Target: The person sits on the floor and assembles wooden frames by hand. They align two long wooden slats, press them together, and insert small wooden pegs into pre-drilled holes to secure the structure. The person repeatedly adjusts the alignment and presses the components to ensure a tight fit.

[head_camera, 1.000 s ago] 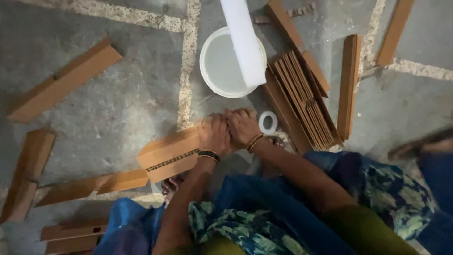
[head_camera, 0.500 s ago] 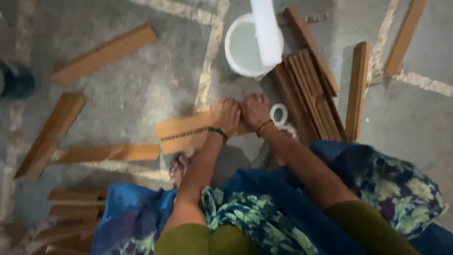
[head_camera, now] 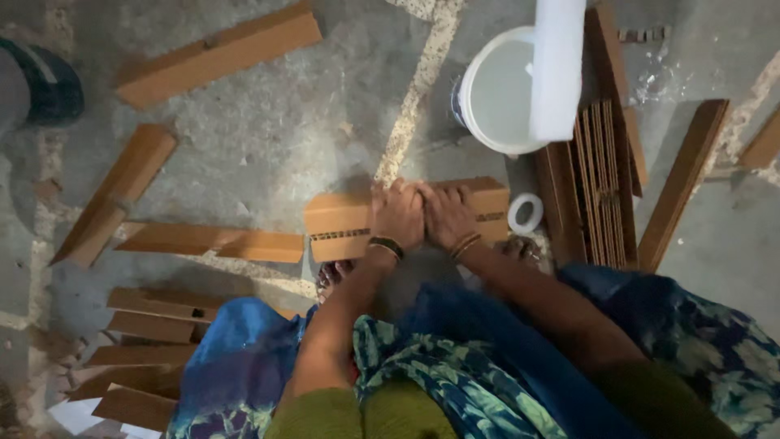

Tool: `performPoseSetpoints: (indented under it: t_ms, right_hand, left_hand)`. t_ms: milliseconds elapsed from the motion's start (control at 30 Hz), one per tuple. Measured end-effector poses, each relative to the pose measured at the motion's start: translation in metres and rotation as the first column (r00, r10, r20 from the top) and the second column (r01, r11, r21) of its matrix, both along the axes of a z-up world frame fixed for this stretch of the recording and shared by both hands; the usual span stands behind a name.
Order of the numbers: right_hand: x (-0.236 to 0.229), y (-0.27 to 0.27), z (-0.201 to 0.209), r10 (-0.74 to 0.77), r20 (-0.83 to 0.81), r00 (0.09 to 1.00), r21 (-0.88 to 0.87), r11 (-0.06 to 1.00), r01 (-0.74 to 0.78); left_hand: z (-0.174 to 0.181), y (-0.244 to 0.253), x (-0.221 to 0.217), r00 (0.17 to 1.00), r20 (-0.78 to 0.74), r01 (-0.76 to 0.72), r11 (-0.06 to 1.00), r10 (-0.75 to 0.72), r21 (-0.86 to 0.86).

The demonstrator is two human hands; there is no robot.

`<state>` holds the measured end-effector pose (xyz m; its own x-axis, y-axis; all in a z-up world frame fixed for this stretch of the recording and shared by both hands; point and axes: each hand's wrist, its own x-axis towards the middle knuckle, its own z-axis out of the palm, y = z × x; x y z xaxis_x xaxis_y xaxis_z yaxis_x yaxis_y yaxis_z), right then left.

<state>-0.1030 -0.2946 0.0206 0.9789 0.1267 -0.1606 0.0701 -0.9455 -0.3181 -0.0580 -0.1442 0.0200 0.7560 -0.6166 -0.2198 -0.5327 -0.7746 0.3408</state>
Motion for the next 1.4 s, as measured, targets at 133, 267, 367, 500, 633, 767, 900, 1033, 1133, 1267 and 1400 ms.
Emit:
performPoseSetpoints:
  t_ms: [133,267,367,500,633,767,900,1033,1133,1267,1400]
  right_hand:
    - [0.0,-0.001,0.005,-0.007,0.044,0.999,0.038,0.999,0.006]
    - [-0.006,-0.002,-0.005,-0.025,0.062,0.998,0.073,0.997,0.021]
    - [-0.008,-0.002,-0.004,0.033,0.124,0.992,0.01,0.999,-0.034]
    - [-0.007,0.003,0.006,-0.103,0.037,0.994,0.15,0.984,0.097]
    - [0.003,0.034,-0.002,-0.071,0.018,0.997,0.126,0.99,0.068]
    - [0.007,0.052,-0.016,-0.014,0.131,0.991,0.261,0.965,-0.021]
    - [0.006,0.052,-0.021,0.052,0.006,0.999,0.102,0.993,-0.052]
    - [0.006,0.056,-0.013,0.078,0.117,0.99,0.093,0.992,-0.089]
    - [0.012,0.057,-0.013,0.078,0.103,0.992,0.079,0.993,-0.087]
    - [0.002,0.054,-0.011,0.056,0.038,0.998,0.079,0.995,-0.059]
    - [0.008,0.049,-0.003,0.03,0.1,0.995,0.221,0.974,-0.052]
  left_hand:
    - [0.0,-0.001,0.002,1.0,0.029,-0.004,1.0,0.005,-0.013]
    - [-0.012,-0.002,-0.006,1.0,0.024,-0.005,0.999,0.005,0.039]
    - [-0.019,0.005,-0.013,0.997,0.078,-0.014,1.0,0.017,-0.026]
    - [-0.029,0.005,-0.007,0.987,0.153,-0.033,0.998,0.04,-0.046]
    - [-0.035,0.054,-0.009,0.949,0.256,-0.166,0.983,0.182,-0.083]
    - [-0.037,0.064,-0.009,0.96,0.181,-0.206,0.977,0.212,-0.054]
    - [-0.029,0.063,-0.005,0.978,0.11,-0.18,0.984,0.177,0.012]
    - [-0.009,0.061,-0.002,0.987,-0.014,-0.161,0.986,0.162,0.054]
    - [-0.005,0.062,0.004,0.983,-0.067,-0.168,0.984,0.172,0.058]
    - [-0.012,0.061,-0.012,0.981,0.062,-0.184,0.983,0.184,-0.015]
    - [-0.028,0.067,-0.005,0.969,-0.045,-0.247,0.957,0.243,-0.151]
